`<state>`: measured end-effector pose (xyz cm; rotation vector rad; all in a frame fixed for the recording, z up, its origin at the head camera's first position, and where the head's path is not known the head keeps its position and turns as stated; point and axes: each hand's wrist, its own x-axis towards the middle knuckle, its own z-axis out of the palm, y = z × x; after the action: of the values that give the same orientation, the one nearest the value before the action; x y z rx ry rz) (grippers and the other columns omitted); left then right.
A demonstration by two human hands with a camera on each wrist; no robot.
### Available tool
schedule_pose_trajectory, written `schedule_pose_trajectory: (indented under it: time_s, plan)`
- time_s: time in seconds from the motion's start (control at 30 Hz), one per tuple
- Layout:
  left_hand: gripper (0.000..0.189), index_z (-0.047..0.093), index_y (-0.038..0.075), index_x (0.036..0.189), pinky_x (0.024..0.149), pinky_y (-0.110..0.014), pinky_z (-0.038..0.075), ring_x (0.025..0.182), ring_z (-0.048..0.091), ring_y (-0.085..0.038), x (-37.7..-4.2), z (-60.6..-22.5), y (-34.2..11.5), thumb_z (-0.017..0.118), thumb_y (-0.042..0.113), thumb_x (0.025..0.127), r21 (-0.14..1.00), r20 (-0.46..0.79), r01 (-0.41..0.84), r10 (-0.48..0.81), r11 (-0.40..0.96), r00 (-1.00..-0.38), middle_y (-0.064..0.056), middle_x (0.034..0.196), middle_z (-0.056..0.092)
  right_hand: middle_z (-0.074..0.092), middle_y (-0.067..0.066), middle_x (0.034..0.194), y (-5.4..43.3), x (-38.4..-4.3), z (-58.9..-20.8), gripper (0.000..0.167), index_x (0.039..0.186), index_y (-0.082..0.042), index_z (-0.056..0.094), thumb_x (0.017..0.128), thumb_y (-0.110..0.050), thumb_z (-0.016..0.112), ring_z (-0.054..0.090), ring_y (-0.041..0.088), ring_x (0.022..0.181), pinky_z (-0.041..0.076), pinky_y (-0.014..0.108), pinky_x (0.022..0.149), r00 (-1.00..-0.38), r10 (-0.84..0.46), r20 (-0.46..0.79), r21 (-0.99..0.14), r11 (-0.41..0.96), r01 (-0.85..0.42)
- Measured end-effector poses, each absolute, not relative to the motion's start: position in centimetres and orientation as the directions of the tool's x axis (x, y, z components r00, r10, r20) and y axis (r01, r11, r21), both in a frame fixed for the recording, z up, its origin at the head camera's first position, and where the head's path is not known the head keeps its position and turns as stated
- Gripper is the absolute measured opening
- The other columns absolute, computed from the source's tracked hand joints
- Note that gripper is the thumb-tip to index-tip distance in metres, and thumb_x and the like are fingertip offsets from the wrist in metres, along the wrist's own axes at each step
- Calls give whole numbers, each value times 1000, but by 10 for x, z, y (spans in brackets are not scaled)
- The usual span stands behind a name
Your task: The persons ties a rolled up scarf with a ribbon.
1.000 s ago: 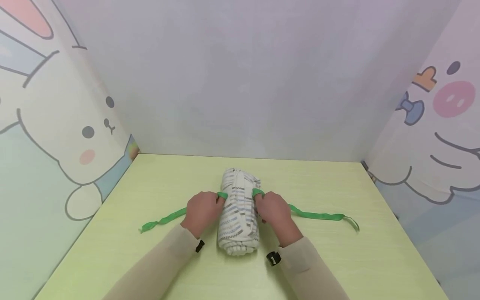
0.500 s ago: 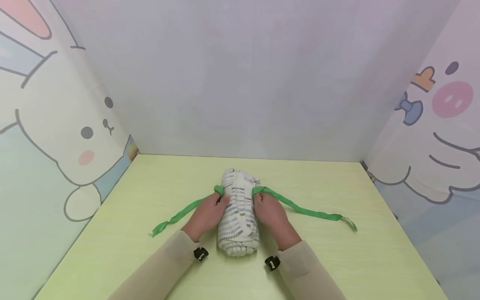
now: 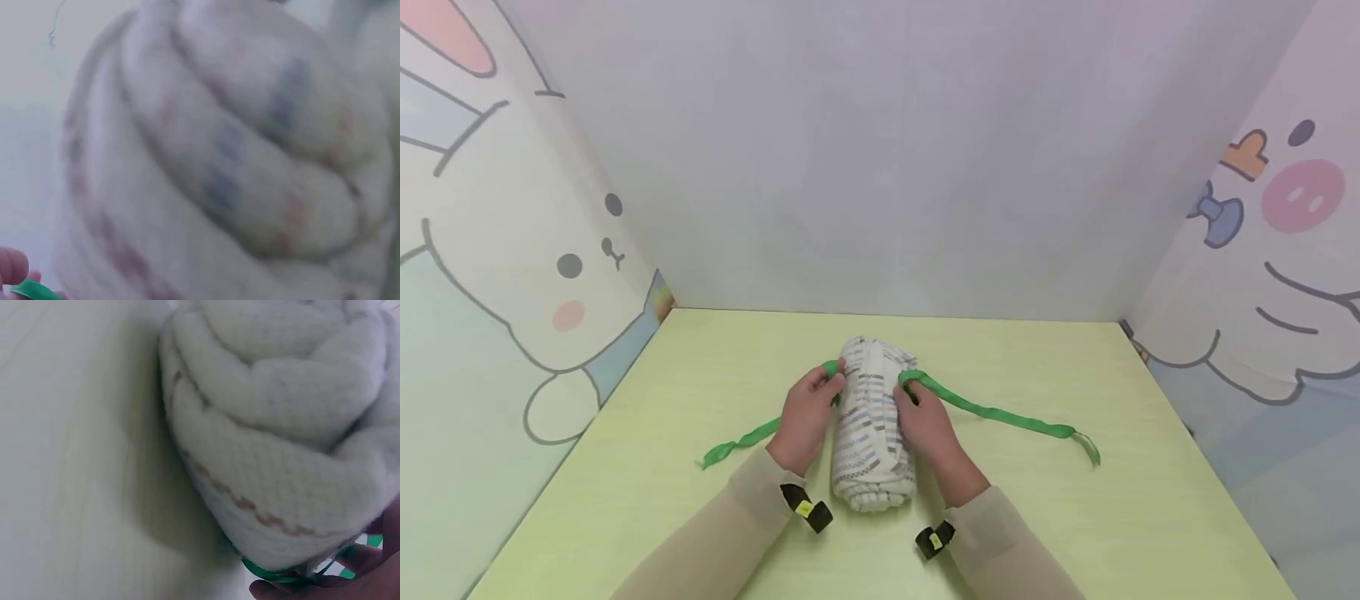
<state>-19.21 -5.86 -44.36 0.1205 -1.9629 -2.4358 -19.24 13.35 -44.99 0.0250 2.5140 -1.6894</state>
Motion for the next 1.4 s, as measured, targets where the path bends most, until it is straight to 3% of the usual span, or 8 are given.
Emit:
schedule_pose_trajectory:
  time_s: [0.17, 0.27, 0.37, 0.5, 0.63, 0.8, 1.1, 1.4]
  plan:
    - [28, 62, -3, 131, 115, -37, 37, 141, 47, -25, -195, -444, -59, 59, 5, 105, 922, -98, -49, -109, -383, -989, -10, 145, 58, 37, 15, 162, 137, -192, -453, 45, 151, -3, 50, 113, -27, 42, 29, 37, 150, 35, 53, 115, -997, -7, -81, -953, 294, 75]
    - [23, 61, -6, 126, 114, -38, 40, 136, 52, -29, -197, -445, -59, 56, 0, 104, 891, -99, -29, -132, -452, -986, -16, 140, 60, 27, 17, 166, 141, -194, -453, 49, 157, -3, 40, 115, -28, 36, 14, 36, 155, 21, 51, 122, -994, -10, -106, -982, 158, 103]
    - [17, 56, -6, 121, 112, -39, 43, 132, 56, -32, -201, -446, -59, 52, -1, 105, 858, -109, -18, -148, -513, -983, -20, 137, 61, 22, 20, 167, 144, -197, -451, 50, 159, 0, 34, 116, -26, 31, 12, 34, 156, 17, 49, 124, -989, -24, -146, -986, -74, 147]
    - [15, 49, -6, 121, 109, -39, 45, 131, 58, -34, -203, -447, -60, 48, 2, 108, 826, -126, -22, -146, -564, -981, -23, 136, 62, 17, 18, 169, 146, -201, -450, 51, 161, 1, 26, 116, -23, 29, 13, 30, 156, 17, 42, 124, -974, -55, -222, -858, -464, 222]
    - [31, 46, -9, 137, 110, -39, 44, 134, 55, -33, -203, -447, -62, 45, 9, 111, 814, -131, -44, -109, -579, -985, -24, 141, 58, 14, 13, 171, 147, -202, -450, 53, 164, -4, 18, 116, -24, 27, 12, 25, 156, 15, 36, 124, -962, -48, -270, -723, -650, 236]
    - [42, 43, -7, 147, 114, -40, 40, 137, 51, -33, -202, -444, -64, 39, 17, 114, 783, -140, -67, -70, -619, -988, -24, 145, 53, 16, 14, 170, 150, -202, -447, 54, 166, -7, 10, 115, -23, 22, 14, 25, 156, 14, 32, 124, -970, -8, -241, -693, -699, 178]
    - [45, 40, -6, 149, 115, -41, 38, 139, 49, -35, -201, -431, -66, 28, 19, 114, 724, -153, -76, -51, -686, -987, -25, 148, 50, 29, 24, 163, 146, -199, -431, 52, 164, -5, 17, 115, -22, 19, 34, 31, 150, 24, 36, 122, -977, 38, -212, -687, -717, 121]
    - [46, 37, -5, 151, 118, -40, 34, 141, 46, -33, -202, -423, -63, 30, 20, 114, 725, -112, -69, -18, -685, -994, -24, 151, 46, 32, 24, 162, 140, -199, -416, 48, 161, -2, 22, 115, -18, 21, 34, 33, 150, 27, 35, 121, -984, 62, -170, -675, -734, 71]
